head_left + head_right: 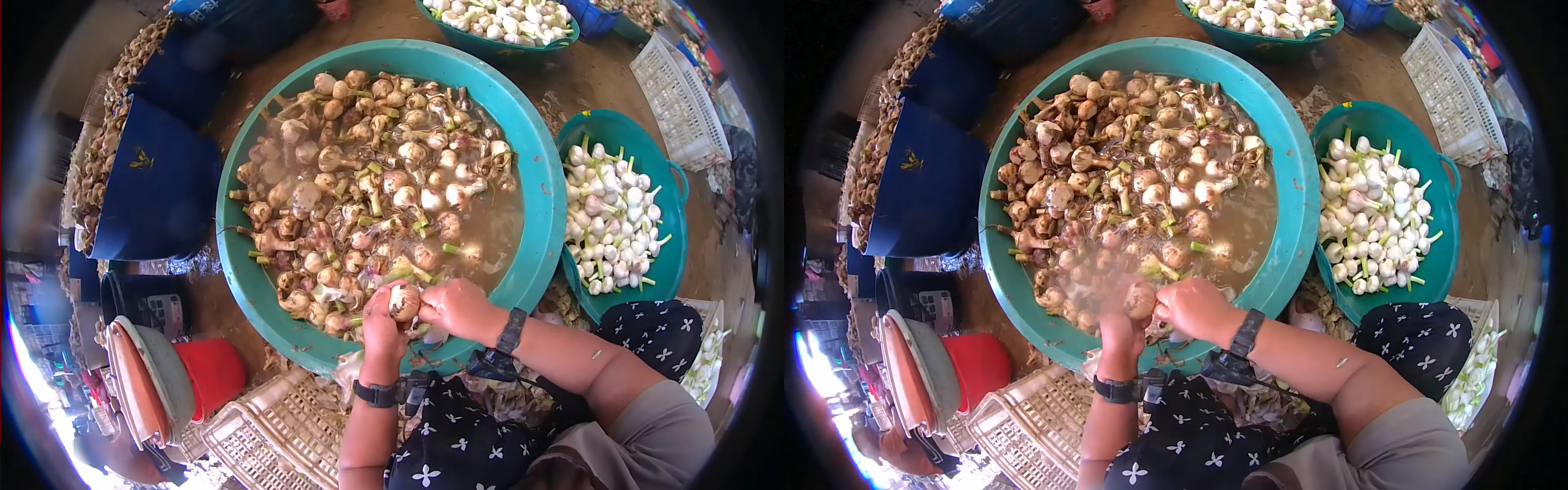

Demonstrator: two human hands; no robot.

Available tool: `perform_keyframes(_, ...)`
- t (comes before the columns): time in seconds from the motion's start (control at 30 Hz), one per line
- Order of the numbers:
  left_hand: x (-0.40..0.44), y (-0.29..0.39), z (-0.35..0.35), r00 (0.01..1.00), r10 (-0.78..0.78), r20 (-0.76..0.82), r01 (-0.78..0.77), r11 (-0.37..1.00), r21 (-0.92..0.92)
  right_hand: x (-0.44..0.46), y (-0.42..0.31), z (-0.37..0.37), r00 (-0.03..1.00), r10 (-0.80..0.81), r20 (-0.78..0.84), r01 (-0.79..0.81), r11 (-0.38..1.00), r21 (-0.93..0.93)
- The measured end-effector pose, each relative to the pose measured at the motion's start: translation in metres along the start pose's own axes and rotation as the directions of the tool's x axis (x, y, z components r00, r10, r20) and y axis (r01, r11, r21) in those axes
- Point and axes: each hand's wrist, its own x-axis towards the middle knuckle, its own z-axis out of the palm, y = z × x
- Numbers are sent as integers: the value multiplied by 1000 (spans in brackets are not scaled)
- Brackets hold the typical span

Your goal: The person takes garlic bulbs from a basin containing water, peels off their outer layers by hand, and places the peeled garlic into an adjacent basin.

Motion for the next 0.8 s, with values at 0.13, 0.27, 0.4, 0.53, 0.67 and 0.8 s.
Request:
perform_keyframes(0.13,6,-10,-19,983,11,186,5,996,-85,7,5,0,797,501,337,-576,465,673)
perform_keyframes(0.27,1,1,-19,972,41,230,-87,977,193,-3,3,-2,736,472,486,-650,291,702)
perform_keyframes(0.4,-9,2,-25,918,-56,393,-266,647,715,-13,15,32,929,329,-172,-190,818,542)
perform_keyframes(0.53,-28,-2,-8,605,456,653,-722,-32,691,1,24,17,559,613,558,-528,-255,810)
perform_keyframes(0.67,-22,-26,-22,737,579,348,-631,406,661,-5,7,7,753,405,518,-397,-348,849)
perform_keyframes(0.8,-1,-16,-48,999,24,-49,-49,795,-604,-30,-10,-24,852,337,401,-399,-78,914)
